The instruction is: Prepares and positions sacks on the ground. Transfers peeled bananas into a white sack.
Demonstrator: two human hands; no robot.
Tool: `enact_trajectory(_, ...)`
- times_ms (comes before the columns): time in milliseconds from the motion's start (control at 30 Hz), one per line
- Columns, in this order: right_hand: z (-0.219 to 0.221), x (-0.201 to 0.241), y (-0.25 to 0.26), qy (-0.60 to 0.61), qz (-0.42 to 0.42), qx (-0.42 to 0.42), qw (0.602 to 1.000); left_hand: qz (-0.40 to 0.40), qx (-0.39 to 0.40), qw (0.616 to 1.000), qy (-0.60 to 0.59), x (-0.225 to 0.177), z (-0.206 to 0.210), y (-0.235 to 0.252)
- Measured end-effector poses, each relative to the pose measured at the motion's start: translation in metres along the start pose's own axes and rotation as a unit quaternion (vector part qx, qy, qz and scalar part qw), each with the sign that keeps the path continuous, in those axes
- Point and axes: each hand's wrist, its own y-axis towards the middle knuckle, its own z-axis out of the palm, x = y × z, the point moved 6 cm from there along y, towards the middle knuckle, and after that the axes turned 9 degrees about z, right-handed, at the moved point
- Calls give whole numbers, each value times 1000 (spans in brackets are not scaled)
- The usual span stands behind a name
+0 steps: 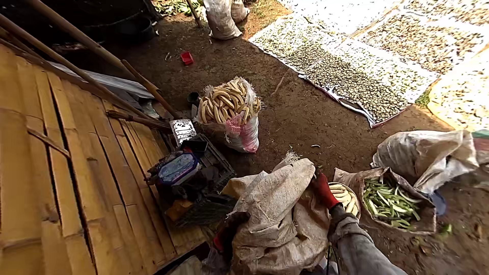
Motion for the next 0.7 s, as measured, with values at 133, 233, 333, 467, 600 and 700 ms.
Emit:
enact_trajectory(133,-26,-19,-21,89,110,157,977,33,-58,989,135,24,-89,74)
enact_trajectory(233,-36,-44,-27,157,127,51,978,-63,-59,979,186,61,-70,44)
enact_trajectory(333,-13,-64,-39,235,147,-4,961,-268,-60,959,61,85,-14,-19)
enact_trajectory(467,39,-69,-60,185,125,31,974,-220,-135,961,94,136,28,20)
enact_trajectory(600,-8,-111,-44,-24,230,-164,959,-94,-140,923,346,114,14,79)
enact_trajectory(700,-26,-109,-47,-143,235,-186,943,-69,-115,921,367,97,35,82)
